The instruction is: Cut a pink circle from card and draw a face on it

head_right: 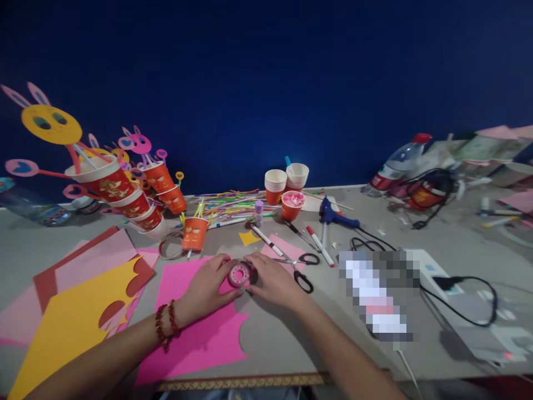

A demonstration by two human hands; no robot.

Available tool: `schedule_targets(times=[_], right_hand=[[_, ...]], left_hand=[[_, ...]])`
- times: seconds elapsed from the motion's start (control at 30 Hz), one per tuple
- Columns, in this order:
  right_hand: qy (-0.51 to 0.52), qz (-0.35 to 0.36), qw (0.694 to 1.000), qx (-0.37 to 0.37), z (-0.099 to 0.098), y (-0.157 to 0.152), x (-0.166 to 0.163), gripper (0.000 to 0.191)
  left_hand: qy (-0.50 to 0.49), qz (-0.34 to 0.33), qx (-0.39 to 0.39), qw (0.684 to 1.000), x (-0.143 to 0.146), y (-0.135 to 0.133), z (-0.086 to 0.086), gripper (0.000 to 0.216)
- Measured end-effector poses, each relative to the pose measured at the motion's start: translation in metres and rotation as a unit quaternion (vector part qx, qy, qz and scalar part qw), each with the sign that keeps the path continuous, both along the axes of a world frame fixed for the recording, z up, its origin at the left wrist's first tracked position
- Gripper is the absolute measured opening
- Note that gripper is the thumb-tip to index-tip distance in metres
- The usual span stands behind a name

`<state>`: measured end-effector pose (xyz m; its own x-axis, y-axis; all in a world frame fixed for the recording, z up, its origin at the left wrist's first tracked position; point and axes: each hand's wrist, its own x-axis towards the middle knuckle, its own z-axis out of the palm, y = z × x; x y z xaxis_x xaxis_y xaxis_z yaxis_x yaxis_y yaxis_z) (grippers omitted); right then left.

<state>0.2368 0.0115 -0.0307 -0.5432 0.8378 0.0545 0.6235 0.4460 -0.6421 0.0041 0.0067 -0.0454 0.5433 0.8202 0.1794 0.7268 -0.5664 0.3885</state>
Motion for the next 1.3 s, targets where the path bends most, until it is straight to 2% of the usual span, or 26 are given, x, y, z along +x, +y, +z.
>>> schedule_targets(times=[0.1, 0.33, 0.5, 0.63, 0.83, 1.3], right_hand=[[0.001, 0.019, 1.000, 0.020, -0.002, -0.001, 0.001, 0.055], [0.003, 0.031, 0.999, 0.004, 0.001, 0.002, 0.008, 0.056], [0.000, 0.028, 1.000, 0.001, 0.000, 0.002, 0.008, 0.054], [0.003, 0.027, 1.000, 0.004, 0.000, 0.002, 0.007, 0.054], [0.014, 0.030, 0.999, 0.003, 0.000, 0.002, 0.007, 0.051], [0.009, 0.032, 0.999, 0.004, 0.001, 0.002, 0.004, 0.049]], left_hand=[[-0.006, -0.011, -0.003, 1.000, 0.005, 0.005, 0.000, 0.041], [0.013, -0.022, 0.010, 1.000, 0.000, 0.006, -0.008, 0.055], [0.018, -0.021, 0.008, 1.000, -0.001, 0.007, -0.013, 0.056], [0.004, -0.050, -0.008, 0.999, -0.007, 0.011, -0.012, 0.071], [-0.016, -0.058, -0.015, 0.998, -0.008, 0.013, -0.007, 0.051], [-0.015, -0.059, -0.016, 0.998, -0.007, 0.014, -0.006, 0.047]])
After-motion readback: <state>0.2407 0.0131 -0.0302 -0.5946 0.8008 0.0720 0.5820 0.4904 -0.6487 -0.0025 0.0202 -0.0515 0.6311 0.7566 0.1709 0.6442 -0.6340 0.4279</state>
